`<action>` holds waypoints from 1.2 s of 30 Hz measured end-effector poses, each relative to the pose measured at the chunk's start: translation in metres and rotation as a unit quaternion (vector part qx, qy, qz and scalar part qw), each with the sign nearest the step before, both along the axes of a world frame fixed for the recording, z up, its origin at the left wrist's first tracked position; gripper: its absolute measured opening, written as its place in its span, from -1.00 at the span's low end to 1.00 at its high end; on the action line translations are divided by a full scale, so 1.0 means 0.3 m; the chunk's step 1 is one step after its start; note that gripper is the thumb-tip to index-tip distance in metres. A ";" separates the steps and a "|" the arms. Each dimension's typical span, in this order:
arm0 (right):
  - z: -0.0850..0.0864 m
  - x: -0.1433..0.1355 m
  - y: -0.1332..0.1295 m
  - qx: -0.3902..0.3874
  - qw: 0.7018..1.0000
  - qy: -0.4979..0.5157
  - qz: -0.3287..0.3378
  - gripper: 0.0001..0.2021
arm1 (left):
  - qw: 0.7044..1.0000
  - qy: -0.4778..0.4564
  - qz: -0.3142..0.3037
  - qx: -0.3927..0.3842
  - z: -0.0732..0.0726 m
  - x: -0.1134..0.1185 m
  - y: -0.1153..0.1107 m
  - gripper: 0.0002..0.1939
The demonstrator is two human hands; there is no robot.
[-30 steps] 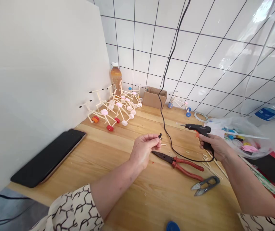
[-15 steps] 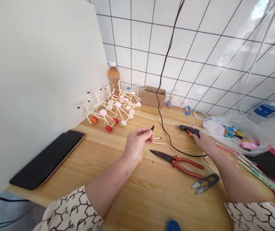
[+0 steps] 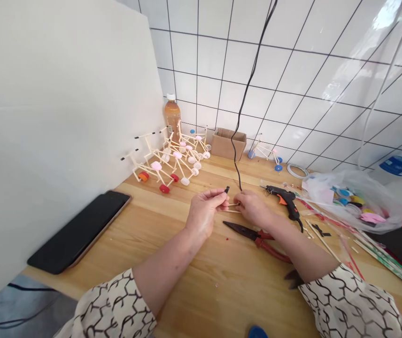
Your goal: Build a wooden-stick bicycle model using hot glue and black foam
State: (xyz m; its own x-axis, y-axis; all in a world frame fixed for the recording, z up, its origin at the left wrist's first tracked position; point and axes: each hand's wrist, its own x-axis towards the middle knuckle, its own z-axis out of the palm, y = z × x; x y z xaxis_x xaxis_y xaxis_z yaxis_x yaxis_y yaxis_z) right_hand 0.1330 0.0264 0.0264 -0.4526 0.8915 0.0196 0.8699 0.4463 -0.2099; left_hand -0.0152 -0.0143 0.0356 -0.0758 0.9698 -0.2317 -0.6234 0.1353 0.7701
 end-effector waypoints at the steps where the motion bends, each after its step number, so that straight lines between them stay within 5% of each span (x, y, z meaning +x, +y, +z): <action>1: -0.010 0.000 0.007 -0.001 1.000 0.001 -0.006 -0.86 | 1.000 0.001 -0.003 0.000 -0.003 0.001 0.000 -0.82; 8: 0.040 0.061 -0.036 0.024 0.993 0.065 -0.099 -0.86 | 1.000 0.000 -0.013 0.010 -0.010 0.010 -0.009 -0.82; 14: 0.109 0.084 -0.159 -0.066 0.933 0.341 -0.089 -0.82 | 0.999 -0.004 -0.038 0.021 -0.010 0.025 -0.027 -0.79; 36: 0.099 0.079 -0.198 -0.068 0.936 0.337 -0.071 -0.77 | 0.997 -0.007 -0.064 0.041 0.003 0.031 -0.040 -0.82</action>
State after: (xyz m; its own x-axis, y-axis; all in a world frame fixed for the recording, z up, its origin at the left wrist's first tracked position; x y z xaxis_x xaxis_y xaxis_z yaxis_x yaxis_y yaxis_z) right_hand 0.1567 -0.0329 0.0562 -0.2544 0.9568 0.1406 0.5674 0.2654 -0.7795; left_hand -0.0061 -0.0262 0.0365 0.0517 0.9870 -0.1521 -0.6152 0.1514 0.7737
